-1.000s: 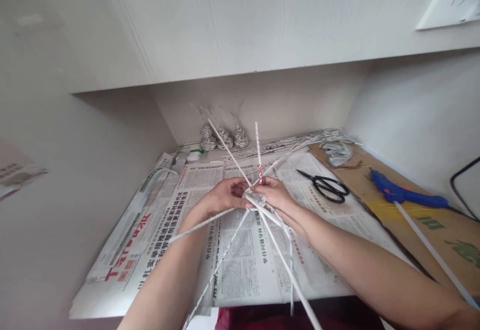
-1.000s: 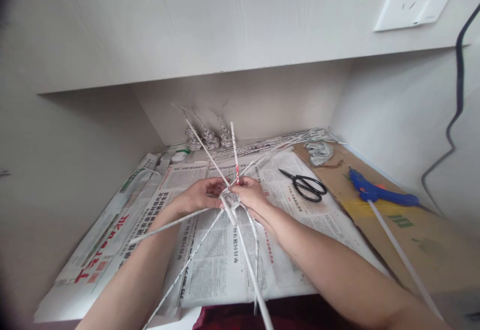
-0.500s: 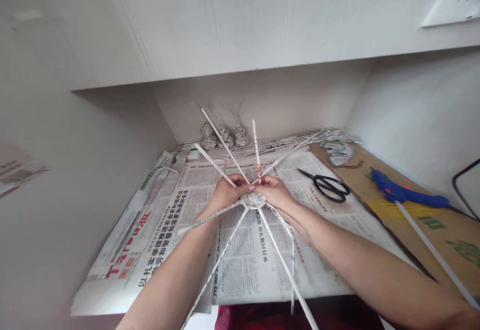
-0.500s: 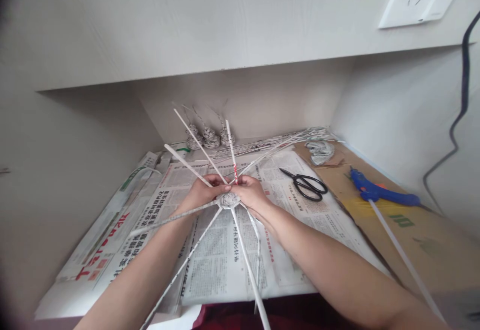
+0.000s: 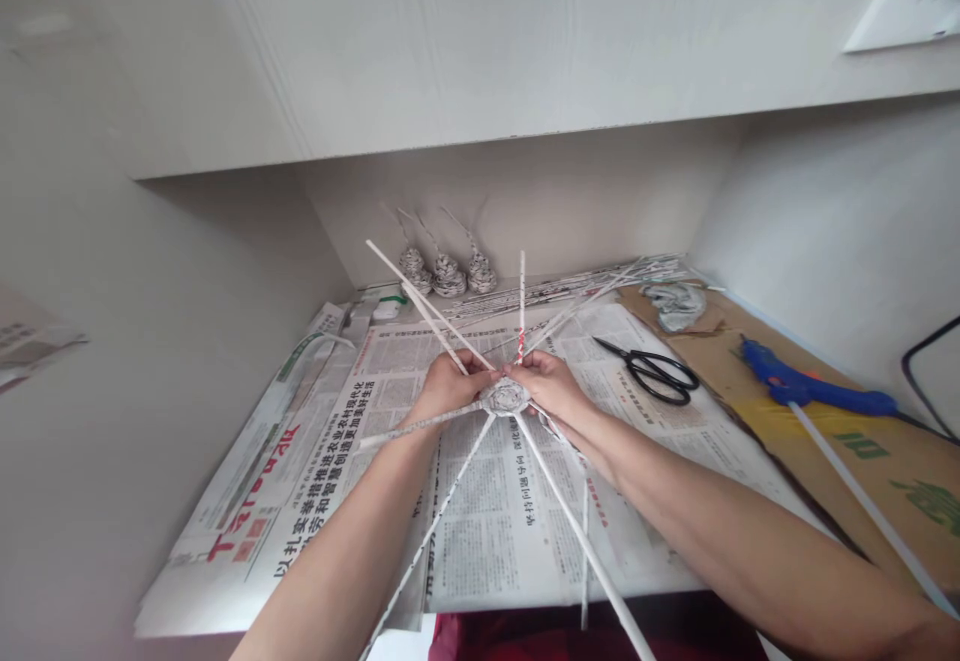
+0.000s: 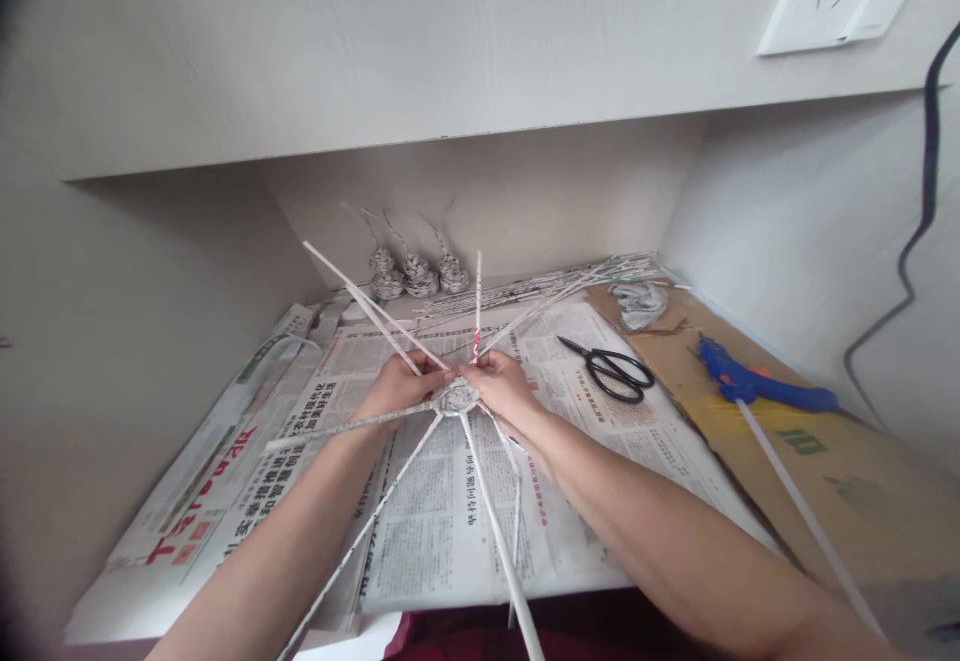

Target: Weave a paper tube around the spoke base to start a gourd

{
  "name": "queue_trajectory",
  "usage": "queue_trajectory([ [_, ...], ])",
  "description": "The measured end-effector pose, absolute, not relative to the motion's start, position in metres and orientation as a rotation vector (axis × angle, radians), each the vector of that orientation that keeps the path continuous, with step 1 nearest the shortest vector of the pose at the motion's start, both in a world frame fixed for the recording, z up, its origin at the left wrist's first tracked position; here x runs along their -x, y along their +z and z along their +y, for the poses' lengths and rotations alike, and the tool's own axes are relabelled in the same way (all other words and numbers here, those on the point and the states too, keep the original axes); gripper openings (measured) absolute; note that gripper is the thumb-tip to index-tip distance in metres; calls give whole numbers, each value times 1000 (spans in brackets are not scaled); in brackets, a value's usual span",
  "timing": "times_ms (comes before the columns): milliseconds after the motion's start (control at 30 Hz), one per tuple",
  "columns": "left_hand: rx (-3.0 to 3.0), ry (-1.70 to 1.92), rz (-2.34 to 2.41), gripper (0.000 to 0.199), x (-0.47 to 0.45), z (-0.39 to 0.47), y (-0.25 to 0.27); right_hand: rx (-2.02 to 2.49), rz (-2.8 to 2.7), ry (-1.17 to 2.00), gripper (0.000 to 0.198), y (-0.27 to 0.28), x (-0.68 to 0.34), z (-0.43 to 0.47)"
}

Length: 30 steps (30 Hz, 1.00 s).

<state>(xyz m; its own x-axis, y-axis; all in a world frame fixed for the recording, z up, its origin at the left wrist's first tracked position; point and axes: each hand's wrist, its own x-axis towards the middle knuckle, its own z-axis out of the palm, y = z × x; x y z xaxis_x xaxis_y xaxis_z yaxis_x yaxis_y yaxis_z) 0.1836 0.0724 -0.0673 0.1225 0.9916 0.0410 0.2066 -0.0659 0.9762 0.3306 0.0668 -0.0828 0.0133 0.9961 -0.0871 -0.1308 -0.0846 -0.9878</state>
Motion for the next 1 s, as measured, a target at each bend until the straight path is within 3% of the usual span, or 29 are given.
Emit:
queue_trajectory([
  [267,-1393,1104,1243,18,-188,72,-70,1251,-1059,1203,20,-90,-330,70],
  [500,-1415,1084,1158,30,-188,74,-76,1196,-1027,1252,16,-90,-329,71],
  [867,-1186,1119,1160,32,-192,75,-80,1056,-944,1377,29,-88,-327,68],
  [1000,-1154,1112,1189,27,-192,75,-77,1021,-904,1446,24,-85,-332,69],
])
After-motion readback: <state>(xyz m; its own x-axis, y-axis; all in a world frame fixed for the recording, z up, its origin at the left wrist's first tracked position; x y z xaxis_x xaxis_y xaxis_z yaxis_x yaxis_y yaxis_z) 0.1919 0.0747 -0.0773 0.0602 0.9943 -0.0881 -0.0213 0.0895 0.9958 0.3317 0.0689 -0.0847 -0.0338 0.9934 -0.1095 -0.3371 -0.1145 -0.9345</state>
